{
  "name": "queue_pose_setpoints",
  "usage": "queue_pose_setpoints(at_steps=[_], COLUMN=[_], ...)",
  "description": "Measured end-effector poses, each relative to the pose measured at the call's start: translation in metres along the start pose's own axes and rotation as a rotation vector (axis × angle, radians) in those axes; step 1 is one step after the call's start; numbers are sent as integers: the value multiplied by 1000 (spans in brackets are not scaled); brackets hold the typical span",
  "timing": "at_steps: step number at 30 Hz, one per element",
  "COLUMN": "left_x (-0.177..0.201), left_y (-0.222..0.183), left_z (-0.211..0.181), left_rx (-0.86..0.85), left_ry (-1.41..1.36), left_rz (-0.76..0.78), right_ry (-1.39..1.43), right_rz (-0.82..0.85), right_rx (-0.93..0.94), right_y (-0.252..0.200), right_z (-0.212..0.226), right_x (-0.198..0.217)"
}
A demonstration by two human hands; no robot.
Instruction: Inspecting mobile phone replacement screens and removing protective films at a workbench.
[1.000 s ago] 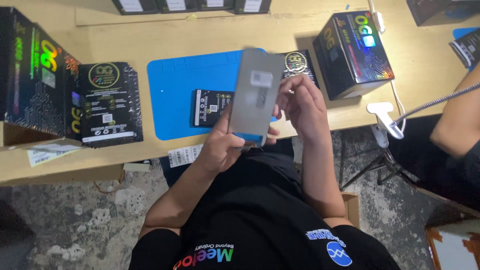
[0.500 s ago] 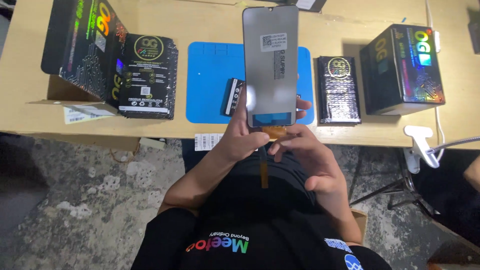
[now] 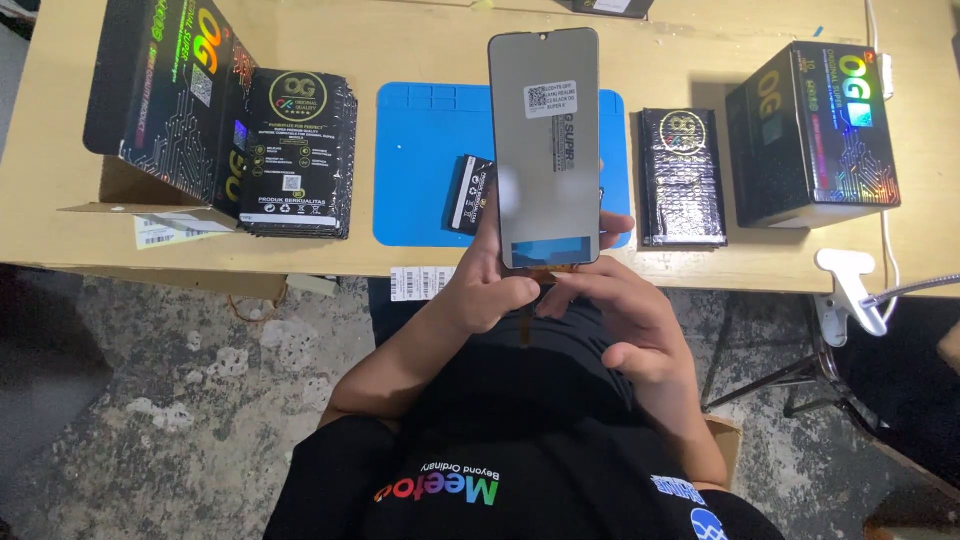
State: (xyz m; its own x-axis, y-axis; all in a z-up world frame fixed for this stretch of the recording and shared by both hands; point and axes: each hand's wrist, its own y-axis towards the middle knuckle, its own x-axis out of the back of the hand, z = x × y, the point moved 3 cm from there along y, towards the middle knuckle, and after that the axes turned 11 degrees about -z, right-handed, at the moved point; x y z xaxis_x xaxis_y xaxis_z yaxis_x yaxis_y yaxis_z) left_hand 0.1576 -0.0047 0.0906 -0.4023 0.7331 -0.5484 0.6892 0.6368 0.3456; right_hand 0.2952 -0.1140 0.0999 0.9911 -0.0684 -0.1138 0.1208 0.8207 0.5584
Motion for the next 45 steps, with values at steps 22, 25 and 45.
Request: queue_pose_setpoints(at_steps=[22,25,45], left_x=[-1,1,-14], left_y=[15,17,9], left_z=[-1,7,-2], left_rx=[-62,-64,-74], left_ry=[-130,-136,-92], left_rz=[41,4,-51], right_ry=[-281,-294,-284], right_rz=[-153,-178,-189], right_rx=[146,160,236], right_y=[0,0,-3], right_z=[-12,-11,-8], right_x=[-1,-1,5])
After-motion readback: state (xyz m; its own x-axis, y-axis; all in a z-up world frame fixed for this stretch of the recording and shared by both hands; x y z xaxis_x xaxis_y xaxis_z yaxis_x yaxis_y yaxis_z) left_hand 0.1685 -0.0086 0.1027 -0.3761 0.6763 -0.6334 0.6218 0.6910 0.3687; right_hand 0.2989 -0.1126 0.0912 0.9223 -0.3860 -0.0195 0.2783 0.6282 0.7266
